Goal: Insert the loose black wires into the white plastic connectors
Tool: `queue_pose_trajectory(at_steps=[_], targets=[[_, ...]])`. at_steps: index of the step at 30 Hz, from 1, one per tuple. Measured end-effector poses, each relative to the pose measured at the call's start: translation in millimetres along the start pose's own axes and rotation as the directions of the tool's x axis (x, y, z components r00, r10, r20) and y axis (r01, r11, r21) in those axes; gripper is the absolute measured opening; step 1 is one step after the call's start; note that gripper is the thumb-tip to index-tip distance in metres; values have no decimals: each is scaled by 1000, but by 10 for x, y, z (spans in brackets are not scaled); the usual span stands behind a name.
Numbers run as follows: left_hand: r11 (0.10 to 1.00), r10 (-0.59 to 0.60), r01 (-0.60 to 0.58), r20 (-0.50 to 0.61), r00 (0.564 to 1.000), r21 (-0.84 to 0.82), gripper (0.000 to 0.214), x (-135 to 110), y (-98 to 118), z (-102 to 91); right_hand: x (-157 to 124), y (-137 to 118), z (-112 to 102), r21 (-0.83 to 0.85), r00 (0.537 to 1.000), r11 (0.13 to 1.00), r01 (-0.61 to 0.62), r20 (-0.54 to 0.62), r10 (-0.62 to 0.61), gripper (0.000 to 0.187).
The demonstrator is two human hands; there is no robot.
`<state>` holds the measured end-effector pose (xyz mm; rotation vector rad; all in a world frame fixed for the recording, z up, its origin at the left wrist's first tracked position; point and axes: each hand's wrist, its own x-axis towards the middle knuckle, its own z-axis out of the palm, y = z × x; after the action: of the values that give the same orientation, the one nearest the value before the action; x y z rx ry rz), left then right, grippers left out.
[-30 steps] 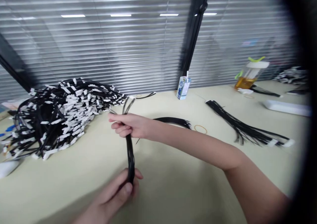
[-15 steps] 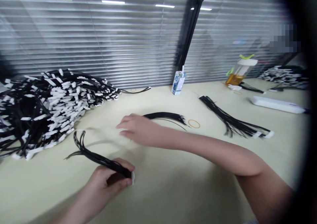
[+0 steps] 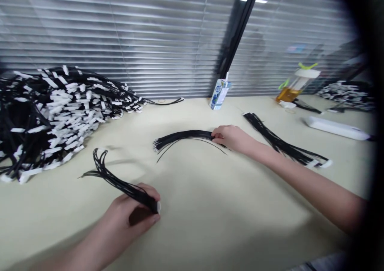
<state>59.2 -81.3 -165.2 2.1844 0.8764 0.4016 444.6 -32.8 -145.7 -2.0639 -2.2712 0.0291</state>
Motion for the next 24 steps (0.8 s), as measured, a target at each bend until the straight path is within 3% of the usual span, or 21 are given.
queue_pose_trajectory(at_steps=[8,14,18,24], targets=[[999,-4,4,10,1000,49,17,-3,35,-9,113,-137,-8,30,1000,999,-11,-24,12,15],[1000,-12,12,7,1000,18,19,-6,38,-18,194,-4,-247,303,997,951,-65,49,53,13],[999,-31,31,9,999,-13,20,-3,37,-14,168,98,-377,612,984,780,-131,174,29,17],[996,-75,76,20,997,-47,20,-12,49,-14,-23,-60,-216,899,988,414,-143,152,11,28]])
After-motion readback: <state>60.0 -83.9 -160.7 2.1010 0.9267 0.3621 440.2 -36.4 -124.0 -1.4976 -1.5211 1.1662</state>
